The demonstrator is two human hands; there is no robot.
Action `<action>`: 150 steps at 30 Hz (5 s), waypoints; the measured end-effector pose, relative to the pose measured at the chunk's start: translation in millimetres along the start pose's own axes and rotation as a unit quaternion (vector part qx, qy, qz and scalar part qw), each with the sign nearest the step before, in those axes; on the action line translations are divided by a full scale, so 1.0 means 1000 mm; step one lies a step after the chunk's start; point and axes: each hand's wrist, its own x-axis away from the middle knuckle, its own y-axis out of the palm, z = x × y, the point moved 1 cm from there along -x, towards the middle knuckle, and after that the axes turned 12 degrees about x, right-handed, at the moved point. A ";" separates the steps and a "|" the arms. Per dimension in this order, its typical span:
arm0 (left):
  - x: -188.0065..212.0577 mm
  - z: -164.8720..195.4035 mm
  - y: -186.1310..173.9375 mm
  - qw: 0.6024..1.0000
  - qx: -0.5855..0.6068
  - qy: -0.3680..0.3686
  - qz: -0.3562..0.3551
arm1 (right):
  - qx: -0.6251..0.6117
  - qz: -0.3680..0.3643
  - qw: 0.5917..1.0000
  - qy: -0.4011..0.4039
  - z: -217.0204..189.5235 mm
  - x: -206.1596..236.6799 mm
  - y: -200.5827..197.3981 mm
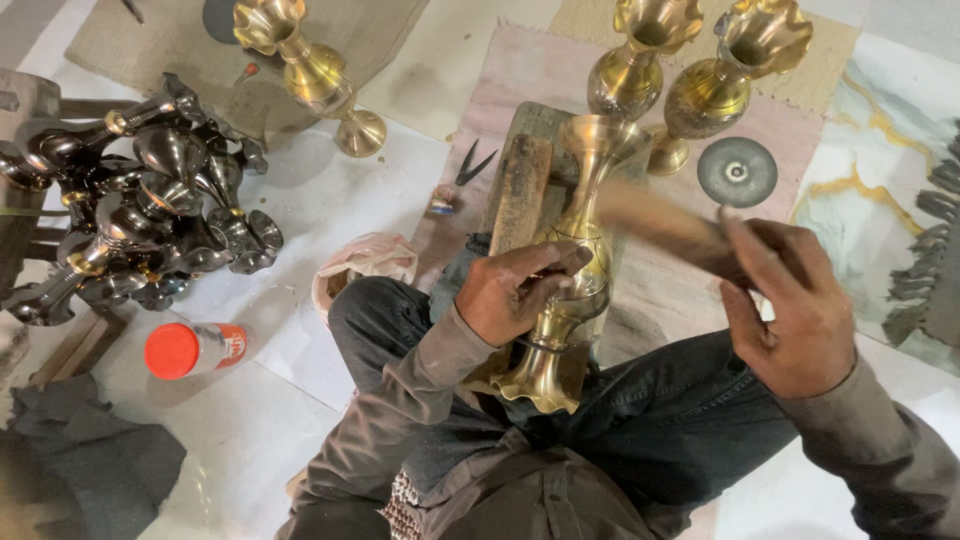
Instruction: The person sits cross-legged on the floor with a brass vase held on a wooden board on their lap. They hold a chisel against the vase surface and strike it with a wooden mallet, working repeatedly around the body of the vase to cut a decorative pattern into the brass.
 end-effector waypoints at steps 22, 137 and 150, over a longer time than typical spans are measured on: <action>0.007 0.019 0.007 0.995 0.045 -0.067 0.052 | 0.048 -0.028 0.998 -0.019 -0.018 -0.015 -0.014; -0.097 -0.070 0.006 0.943 0.104 -0.207 -0.240 | -0.120 -0.155 0.965 0.176 0.076 0.049 0.062; -0.084 -0.071 0.012 0.967 0.076 -0.184 -0.161 | -0.119 -0.149 0.978 0.089 0.109 0.005 0.049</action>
